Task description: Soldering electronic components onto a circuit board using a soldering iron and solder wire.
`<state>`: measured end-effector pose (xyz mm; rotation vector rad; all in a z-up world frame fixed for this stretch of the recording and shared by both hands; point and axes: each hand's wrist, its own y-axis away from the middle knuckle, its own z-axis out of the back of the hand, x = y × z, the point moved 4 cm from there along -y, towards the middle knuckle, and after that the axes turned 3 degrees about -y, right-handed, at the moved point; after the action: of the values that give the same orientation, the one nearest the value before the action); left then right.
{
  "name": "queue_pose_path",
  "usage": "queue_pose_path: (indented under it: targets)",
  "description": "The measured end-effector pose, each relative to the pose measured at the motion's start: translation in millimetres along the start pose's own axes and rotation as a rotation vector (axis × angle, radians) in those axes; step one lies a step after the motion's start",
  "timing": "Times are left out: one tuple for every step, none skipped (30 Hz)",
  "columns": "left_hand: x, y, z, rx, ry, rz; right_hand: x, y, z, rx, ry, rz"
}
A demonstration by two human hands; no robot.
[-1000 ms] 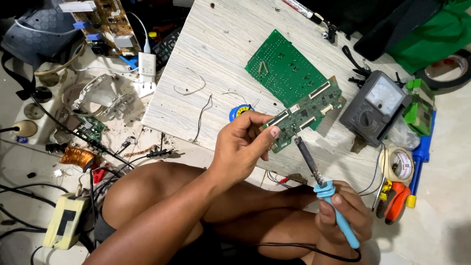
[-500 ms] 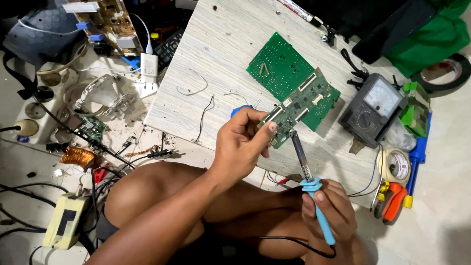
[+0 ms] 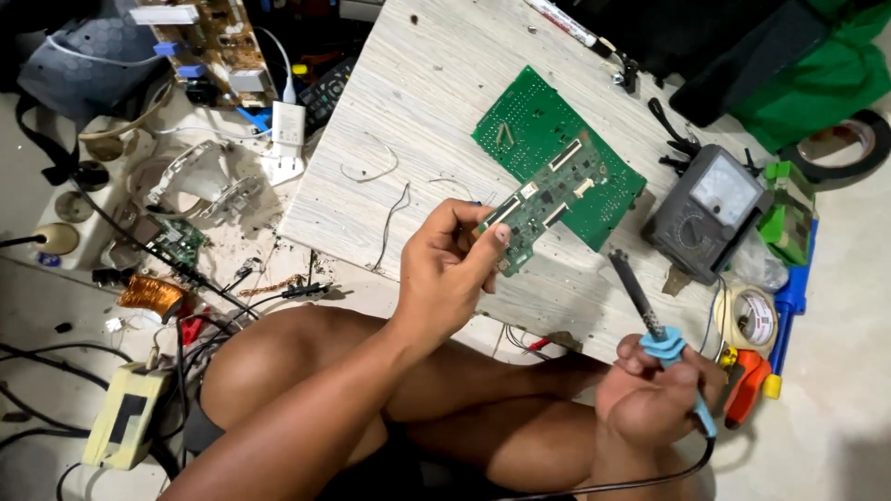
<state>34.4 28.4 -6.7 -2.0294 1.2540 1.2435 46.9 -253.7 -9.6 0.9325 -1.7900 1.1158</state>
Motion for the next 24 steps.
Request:
queue_pose_path:
  targets:
    - [1.5, -0.3, -1.0, 0.007, -0.002, 0.003, 2.1, -2.2, 1.4, -0.007, 0.001, 0.002]
    - [3.0, -0.4, -1.5, -0.001, -0.010, 0.012, 0.3, -4.2, 3.5, -0.032, -0.056, -0.098]
    - [4.2, -0.8, -1.6, -0.010, -0.018, 0.018, -2.0, -6.1, 4.6, -0.057, -0.116, -0.198]
    - [3.3, -0.3, -2.3, -0.005, -0.020, 0.018, -1.2, -7.2, 5.1, -0.062, -0.118, -0.196]
    - [1.3, 0.1, -4.1, 0.019, -0.039, -0.006, -2.0, -8.4, 4.9, -0.056, -0.153, -0.239]
    - [-0.6, 0.7, -6.0, 0.042, -0.058, -0.031, -2.5, -9.5, 4.8, -0.049, -0.187, -0.281]
    - [-1.0, 0.7, -6.9, 0.048, -0.060, -0.031, -0.2, -10.9, 2.8, -0.054, -0.189, -0.278]
    - [-0.7, 1.2, -7.8, 0.059, -0.136, -0.010, 1.6, -11.6, -0.2, -0.039, -0.213, -0.303]
    - [-0.8, 2.4, -8.3, 0.070, -0.212, 0.012, 4.1, -11.5, -3.1, -0.025, -0.235, -0.329]
    - [-0.9, 3.0, -8.1, 0.076, -0.214, 0.013, 4.5, -13.0, -1.9, -0.031, -0.236, -0.326]
    - [-1.3, 3.3, -9.4, 0.123, -0.348, 0.016, 3.4, -13.9, 0.4, -0.087, -0.239, -0.347]
    - [-2.4, 4.7, -10.9, 0.171, -0.482, 0.017, 3.8, -14.4, 3.0, -0.143, -0.242, -0.368]
    - [4.6, 4.2, -10.1, 0.177, -0.491, 0.009, 2.6, -15.4, 6.0, -0.149, -0.255, -0.366]
    - [11.1, 5.3, -12.0, 0.247, -0.562, -0.016, 4.5, -16.7, 7.8, -0.097, -0.226, -0.323]
    - [16.3, 7.4, -11.2, 0.317, -0.640, -0.043, 5.1, -14.4, 8.9, -0.049, -0.203, -0.283]
    - [15.4, 9.1, -12.6, 0.324, -0.658, -0.051, 1.4, -14.7, 15.1, -0.059, -0.221, -0.283]
    - [14.7, 10.4, -13.2, 0.330, -0.722, -0.023, 2.0, -15.2, 17.9, 0.011, -0.185, -0.196]
    - [13.6, 12.3, -13.9, 0.333, -0.786, 0.005, 3.0, -15.0, 20.8, 0.076, -0.148, -0.106]
    - [14.7, 15.4, -14.5, 0.342, -0.804, -0.009, 3.0, -10.3, 19.9, 0.063, -0.168, -0.101]
    - [16.3, 18.5, -14.8, 0.351, -0.809, -0.005, 6.0, -5.7, 17.8, 0.084, -0.124, -0.025]
    - [17.9, 21.3, -16.0, 0.359, -0.810, -0.001, 10.3, -2.6, 15.5, 0.105, -0.076, 0.052]
    - [23.9, 22.6, -14.4, 0.368, -0.824, -0.014, 17.5, 3.8, 14.5, 0.093, -0.091, 0.058]
    - [28.7, 22.8, -13.9, 0.378, -0.922, -0.092, 28.9, 9.5, 12.2, 0.108, -0.026, 0.194]
    - [33.8, 22.3, -13.0, 0.386, -1.018, -0.172, 39.4, 15.9, 9.6, 0.120, 0.041, 0.331]
